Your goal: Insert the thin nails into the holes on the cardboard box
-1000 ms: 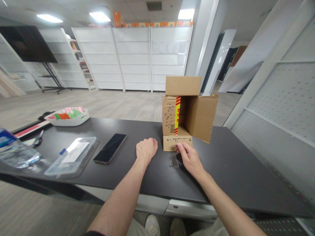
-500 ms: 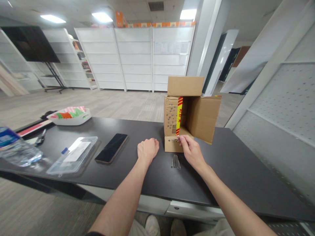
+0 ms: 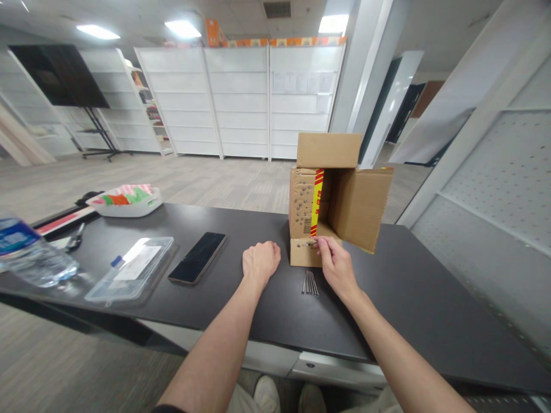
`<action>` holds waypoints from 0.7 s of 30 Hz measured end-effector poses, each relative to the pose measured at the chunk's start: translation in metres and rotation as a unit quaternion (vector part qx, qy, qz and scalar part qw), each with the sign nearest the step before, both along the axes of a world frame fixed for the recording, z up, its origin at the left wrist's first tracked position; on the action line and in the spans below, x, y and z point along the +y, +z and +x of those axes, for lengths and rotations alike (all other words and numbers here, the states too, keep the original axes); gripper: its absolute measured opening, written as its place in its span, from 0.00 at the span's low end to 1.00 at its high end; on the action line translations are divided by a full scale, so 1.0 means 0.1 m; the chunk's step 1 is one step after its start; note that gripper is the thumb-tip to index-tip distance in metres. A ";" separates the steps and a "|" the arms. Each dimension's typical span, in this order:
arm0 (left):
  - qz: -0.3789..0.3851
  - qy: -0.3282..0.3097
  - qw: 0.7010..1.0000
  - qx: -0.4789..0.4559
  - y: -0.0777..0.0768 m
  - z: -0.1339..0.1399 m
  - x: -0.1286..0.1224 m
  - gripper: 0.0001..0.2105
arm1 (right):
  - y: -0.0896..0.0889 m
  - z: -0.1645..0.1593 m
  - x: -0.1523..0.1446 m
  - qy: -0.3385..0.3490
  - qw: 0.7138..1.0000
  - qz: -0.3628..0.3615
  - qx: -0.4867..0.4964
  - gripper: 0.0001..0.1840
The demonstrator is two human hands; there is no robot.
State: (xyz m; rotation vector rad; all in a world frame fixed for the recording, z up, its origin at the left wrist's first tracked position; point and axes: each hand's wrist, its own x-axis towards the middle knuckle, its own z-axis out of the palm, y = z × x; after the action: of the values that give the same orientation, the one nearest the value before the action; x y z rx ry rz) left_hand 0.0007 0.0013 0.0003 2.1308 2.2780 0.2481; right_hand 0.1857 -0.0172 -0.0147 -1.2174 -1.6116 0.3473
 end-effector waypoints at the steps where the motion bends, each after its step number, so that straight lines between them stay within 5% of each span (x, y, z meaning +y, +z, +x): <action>1: 0.001 -0.001 1.000 0.000 0.00 0.00 0.00 0.24 | 0.00 0.00 0.00 0.000 1.000 0.001 -0.001 0.18; 21: 0.002 0.002 1.000 -0.001 0.02 0.01 -0.01 0.23 | -0.05 -0.01 0.01 0.007 0.996 0.050 -0.077 0.13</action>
State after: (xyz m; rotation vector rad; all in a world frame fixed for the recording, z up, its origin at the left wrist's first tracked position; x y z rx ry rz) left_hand 0.0021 0.0002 0.0019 2.1261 2.2840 0.2546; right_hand 0.1847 -0.0163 -0.0198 -1.1810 -1.7487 0.1833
